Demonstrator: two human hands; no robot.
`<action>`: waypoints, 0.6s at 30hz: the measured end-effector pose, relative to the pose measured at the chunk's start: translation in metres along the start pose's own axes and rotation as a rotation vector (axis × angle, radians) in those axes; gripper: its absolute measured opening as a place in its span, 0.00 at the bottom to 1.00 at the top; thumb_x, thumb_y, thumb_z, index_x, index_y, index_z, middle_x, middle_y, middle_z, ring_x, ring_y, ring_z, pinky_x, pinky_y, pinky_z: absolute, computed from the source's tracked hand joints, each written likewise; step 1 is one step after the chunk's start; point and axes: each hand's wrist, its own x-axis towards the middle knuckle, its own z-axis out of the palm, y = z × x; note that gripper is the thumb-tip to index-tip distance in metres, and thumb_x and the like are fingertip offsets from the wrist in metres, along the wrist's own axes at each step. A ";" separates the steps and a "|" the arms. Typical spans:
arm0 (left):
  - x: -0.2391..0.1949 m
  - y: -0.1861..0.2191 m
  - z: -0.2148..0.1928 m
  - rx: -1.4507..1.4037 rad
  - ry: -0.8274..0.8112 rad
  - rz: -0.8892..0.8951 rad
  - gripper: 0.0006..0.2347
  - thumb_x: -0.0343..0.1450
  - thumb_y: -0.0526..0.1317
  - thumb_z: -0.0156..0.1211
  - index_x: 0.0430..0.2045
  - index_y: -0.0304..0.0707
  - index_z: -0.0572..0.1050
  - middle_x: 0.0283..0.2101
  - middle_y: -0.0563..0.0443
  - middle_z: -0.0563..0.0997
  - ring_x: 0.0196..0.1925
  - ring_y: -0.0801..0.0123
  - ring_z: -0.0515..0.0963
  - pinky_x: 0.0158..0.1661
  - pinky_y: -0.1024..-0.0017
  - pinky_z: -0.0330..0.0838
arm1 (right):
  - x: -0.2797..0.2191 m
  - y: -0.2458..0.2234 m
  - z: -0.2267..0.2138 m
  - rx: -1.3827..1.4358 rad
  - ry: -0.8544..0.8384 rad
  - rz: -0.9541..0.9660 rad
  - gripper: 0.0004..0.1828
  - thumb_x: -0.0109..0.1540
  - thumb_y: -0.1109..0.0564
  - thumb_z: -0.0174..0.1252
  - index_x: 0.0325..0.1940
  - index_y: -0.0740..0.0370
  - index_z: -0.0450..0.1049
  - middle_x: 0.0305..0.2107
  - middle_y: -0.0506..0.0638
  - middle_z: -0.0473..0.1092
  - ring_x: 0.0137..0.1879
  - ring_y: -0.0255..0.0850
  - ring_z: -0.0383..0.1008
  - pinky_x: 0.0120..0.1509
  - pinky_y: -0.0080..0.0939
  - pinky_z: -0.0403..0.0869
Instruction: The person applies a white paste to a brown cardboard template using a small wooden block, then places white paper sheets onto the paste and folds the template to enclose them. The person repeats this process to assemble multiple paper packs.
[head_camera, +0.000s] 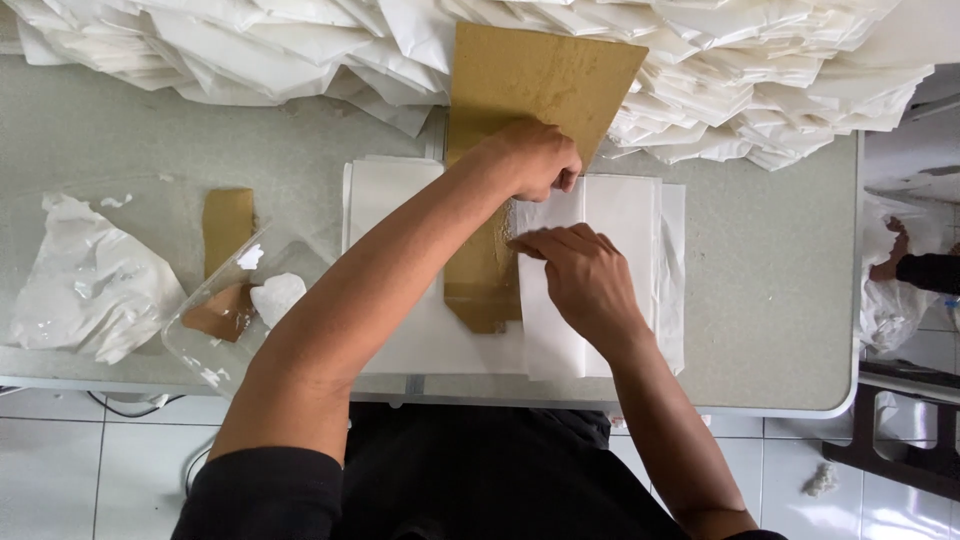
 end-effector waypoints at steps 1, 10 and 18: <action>0.001 -0.001 0.001 0.004 0.003 -0.001 0.15 0.60 0.28 0.68 0.32 0.57 0.84 0.35 0.60 0.86 0.42 0.59 0.86 0.49 0.57 0.79 | 0.000 0.003 0.005 -0.046 0.020 -0.018 0.19 0.63 0.64 0.51 0.51 0.45 0.81 0.39 0.41 0.79 0.47 0.41 0.78 0.48 0.41 0.76; 0.002 0.000 0.009 -0.003 0.027 -0.025 0.16 0.60 0.28 0.66 0.33 0.57 0.84 0.36 0.59 0.86 0.42 0.58 0.86 0.48 0.56 0.80 | -0.025 -0.016 -0.008 0.018 -0.142 0.033 0.18 0.63 0.66 0.51 0.50 0.51 0.81 0.36 0.44 0.79 0.45 0.41 0.78 0.50 0.41 0.76; -0.073 0.039 0.001 -0.174 0.246 -0.089 0.19 0.63 0.22 0.60 0.44 0.41 0.80 0.45 0.41 0.85 0.48 0.45 0.84 0.50 0.48 0.77 | -0.043 -0.005 -0.017 0.403 -0.044 0.129 0.21 0.64 0.68 0.52 0.54 0.49 0.81 0.43 0.45 0.81 0.49 0.45 0.79 0.49 0.47 0.79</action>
